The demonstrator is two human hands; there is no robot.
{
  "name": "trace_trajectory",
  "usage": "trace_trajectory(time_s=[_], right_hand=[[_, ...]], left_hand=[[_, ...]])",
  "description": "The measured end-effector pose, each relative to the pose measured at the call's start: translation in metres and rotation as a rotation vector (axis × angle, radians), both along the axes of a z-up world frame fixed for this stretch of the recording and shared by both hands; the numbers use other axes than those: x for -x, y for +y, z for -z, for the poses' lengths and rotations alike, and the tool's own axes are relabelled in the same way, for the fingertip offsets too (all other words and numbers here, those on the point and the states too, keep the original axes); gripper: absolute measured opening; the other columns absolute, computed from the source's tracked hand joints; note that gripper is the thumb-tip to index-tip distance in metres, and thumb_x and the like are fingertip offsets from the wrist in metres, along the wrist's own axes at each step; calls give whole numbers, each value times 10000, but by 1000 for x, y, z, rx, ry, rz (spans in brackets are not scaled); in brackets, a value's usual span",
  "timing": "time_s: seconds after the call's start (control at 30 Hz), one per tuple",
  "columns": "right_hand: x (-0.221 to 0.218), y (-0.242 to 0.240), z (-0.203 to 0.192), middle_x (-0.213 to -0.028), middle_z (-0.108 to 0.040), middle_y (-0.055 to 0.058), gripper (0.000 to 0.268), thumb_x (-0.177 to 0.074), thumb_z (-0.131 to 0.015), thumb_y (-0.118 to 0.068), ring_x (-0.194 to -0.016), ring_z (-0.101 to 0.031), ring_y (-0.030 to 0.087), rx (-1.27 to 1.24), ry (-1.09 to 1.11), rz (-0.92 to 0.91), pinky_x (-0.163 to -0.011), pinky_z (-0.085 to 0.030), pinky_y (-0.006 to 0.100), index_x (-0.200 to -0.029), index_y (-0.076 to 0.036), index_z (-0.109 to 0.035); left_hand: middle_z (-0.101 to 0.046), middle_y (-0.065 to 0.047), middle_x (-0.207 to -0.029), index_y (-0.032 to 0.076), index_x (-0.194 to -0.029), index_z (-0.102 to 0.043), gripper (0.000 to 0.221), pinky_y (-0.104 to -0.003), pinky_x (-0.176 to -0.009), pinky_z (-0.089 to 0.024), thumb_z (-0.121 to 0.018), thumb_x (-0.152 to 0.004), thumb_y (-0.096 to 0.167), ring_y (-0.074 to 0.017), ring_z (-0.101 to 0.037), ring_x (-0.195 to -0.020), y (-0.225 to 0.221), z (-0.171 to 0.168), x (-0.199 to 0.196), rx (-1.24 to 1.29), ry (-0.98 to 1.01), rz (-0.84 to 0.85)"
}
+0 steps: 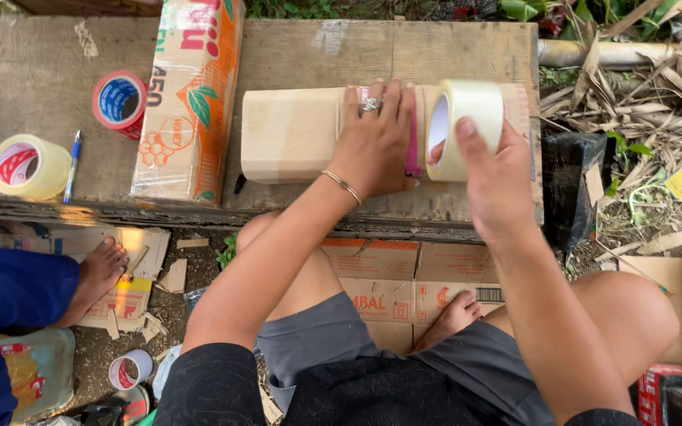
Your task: The person sits cross-legged and repeatedly wraps clear packing tape around a cardboard box placed on a wooden surface. They pull tape from a roll, smooth it over the box, and tear it off by hand, repeating the process multiple times.
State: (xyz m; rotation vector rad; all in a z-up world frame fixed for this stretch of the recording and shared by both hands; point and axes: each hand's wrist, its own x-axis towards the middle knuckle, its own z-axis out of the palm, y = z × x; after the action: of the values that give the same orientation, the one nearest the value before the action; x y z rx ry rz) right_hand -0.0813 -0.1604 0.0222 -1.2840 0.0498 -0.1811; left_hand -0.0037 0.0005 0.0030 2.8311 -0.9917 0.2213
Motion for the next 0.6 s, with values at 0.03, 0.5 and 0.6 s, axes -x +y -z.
trace_trajectory(time_s=[0.03,0.5,0.6], right_hand=[[4,1,4,-958,-698,79,322,-1116,-623,-289,-801,-671,153,13,-61,-7,-734,-566,312,-1240,9,-619],[52,19,24,-834,-698,53,311,-1075,-565,-290,-650,-650,96,-6,231,213,-586,-543,267,-1110,5,-656],[57,23,41,-827,-686,52,306,-1075,-573,-289,-646,-631,92,-22,244,238,-581,-526,261,-1118,1,-660]], left_hand=[[-395,-278,-1497,-90,-1501,-305,1273,-717,-1135,-241,-873,-589,593,-473,-394,-1411,0,3,-1,23,20,9],[-472,-270,-1407,-54,-1435,-362,1263,-711,-1059,-300,-861,-540,684,-446,-435,-1345,-1,-9,-20,-78,138,1],[-477,-263,-1397,-55,-1436,-356,1273,-717,-1062,-298,-838,-552,723,-439,-439,-1343,-6,-13,-28,-123,179,-1]])
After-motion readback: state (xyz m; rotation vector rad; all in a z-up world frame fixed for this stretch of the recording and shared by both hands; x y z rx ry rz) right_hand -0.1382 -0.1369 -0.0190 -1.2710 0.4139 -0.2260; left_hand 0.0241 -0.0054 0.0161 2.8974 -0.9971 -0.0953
